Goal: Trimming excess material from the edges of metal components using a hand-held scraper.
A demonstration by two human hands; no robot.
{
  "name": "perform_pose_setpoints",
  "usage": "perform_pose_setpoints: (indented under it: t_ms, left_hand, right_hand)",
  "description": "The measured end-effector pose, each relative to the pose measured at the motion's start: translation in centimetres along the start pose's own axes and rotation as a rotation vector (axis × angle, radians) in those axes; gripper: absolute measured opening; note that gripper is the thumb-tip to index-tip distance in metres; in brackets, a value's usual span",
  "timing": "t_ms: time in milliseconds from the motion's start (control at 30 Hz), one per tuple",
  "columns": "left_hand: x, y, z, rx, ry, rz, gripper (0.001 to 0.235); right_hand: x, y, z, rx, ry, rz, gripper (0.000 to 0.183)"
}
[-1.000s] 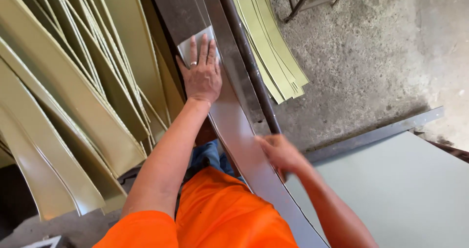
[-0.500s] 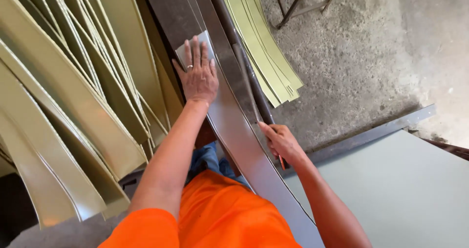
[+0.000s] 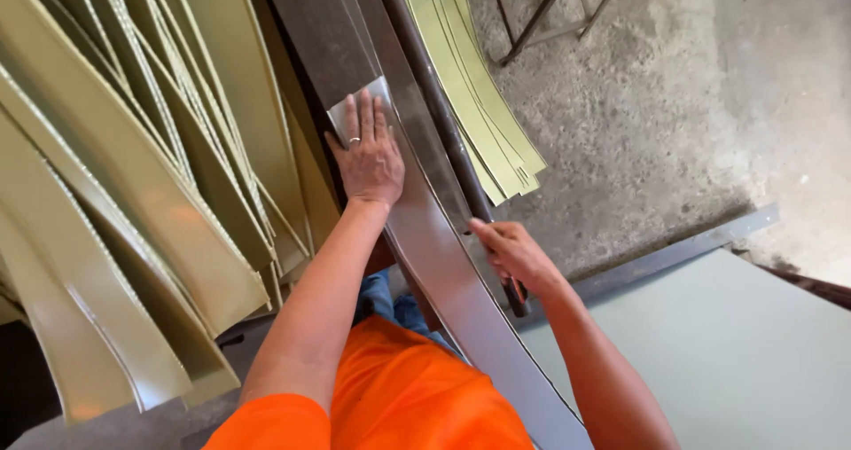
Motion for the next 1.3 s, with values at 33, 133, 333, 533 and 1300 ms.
perform_pose_setpoints:
  t_ms: [33, 133, 333, 533, 1300]
  left_hand:
    - [0.4, -0.5, 0.2, 0.008, 0.008, -0.009, 0.059]
    - [0.3, -0.7, 0.3, -0.082, 0.065, 0.058, 0.059]
    - [0.0, 0.2, 0.0, -0.056, 0.030, 0.032, 0.058]
    - [0.3, -0.7, 0.4, -0.013, 0.021, 0.026, 0.060]
    - [0.8, -0.7, -0.1, -0.040, -0.004, 0.037, 0.061]
  right_hand:
    - [-0.5, 0.8, 0.0, 0.013, -0.001, 0.005, 0.049]
    - [0.1, 1.9, -0.1, 0.039, 0.332, -0.166, 0.059]
    - [-0.9, 3.3, 0.2, 0.244, 0.087, -0.002, 0.049]
    - [1.2, 4.1, -1.3, 0.093, 0.584, -0.099, 0.051]
    - [-3.5, 3.9, 1.0, -0.437, -0.408, -0.084, 0.059]
Point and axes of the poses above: each hand's wrist, its own y-axis towards the middle knuckle, its own z-axis out of the palm, x = y × z, the point moved 5 cm from there along y, towards the middle knuckle, and after that the axes turned 5 degrees about z, right-handed, at the moved point
